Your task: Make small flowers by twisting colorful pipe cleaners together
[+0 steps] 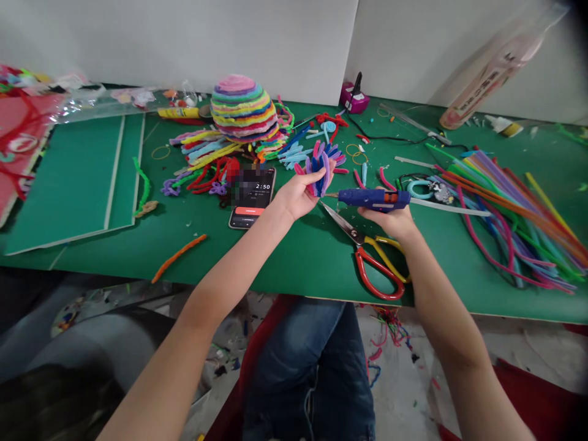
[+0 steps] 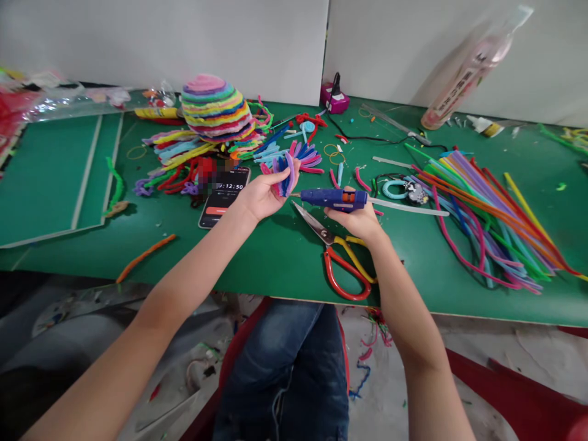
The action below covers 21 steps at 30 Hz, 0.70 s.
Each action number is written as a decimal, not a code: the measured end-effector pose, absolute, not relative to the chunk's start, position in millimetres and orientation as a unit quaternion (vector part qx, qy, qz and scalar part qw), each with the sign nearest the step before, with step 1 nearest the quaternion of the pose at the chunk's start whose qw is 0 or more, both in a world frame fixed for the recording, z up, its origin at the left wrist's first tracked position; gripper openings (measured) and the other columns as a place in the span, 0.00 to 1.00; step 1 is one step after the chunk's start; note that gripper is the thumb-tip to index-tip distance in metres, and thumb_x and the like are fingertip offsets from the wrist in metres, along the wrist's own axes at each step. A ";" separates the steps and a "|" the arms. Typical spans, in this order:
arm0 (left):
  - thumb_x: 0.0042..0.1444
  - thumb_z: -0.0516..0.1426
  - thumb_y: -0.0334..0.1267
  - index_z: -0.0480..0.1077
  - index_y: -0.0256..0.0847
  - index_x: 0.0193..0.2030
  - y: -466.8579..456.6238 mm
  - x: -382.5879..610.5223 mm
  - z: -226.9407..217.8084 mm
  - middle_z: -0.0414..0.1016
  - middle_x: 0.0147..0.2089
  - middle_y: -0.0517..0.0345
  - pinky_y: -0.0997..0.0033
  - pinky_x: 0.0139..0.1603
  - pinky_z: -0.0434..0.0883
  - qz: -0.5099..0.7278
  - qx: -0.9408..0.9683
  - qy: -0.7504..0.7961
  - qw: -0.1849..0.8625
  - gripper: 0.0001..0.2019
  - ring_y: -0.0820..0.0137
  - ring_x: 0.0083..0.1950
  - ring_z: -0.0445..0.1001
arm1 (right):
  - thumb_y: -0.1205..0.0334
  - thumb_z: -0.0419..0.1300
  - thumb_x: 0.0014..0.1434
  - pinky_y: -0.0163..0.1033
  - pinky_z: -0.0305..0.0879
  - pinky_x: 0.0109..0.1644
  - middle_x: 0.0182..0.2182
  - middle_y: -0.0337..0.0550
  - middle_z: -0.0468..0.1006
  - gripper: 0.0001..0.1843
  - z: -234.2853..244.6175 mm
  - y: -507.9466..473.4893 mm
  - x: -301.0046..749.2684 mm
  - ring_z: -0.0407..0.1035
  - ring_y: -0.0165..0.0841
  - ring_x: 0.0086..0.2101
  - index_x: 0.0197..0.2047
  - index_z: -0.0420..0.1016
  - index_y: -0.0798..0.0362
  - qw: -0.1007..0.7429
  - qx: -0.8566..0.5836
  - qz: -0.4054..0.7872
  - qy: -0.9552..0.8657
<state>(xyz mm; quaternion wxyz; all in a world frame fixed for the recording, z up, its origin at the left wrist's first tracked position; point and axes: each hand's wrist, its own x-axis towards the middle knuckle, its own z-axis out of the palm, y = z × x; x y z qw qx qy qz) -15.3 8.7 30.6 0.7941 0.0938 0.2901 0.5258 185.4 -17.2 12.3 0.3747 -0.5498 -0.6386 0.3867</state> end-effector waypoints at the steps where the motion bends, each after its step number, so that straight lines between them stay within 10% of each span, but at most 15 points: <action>1: 0.59 0.50 0.21 0.69 0.34 0.55 8.6 -15.2 30.7 0.79 0.43 0.54 0.84 0.43 0.71 0.525 0.094 0.293 0.794 0.19 0.77 0.45 0.78 | 0.55 0.66 0.38 0.45 0.70 0.37 0.24 0.38 0.75 0.14 13.0 -17.3 185.0 0.70 0.35 0.29 0.26 0.67 0.50 0.374 -0.553 0.385 -0.637; 21: 0.58 0.51 0.21 0.68 0.32 0.55 7.9 -14.8 29.6 0.80 0.38 0.54 0.84 0.43 0.72 0.518 0.092 0.287 0.801 0.19 0.77 0.42 0.79 | 0.56 0.65 0.38 0.43 0.68 0.31 0.21 0.37 0.73 0.12 13.2 -16.4 186.4 0.67 0.34 0.25 0.24 0.67 0.48 0.368 -0.582 0.367 -0.625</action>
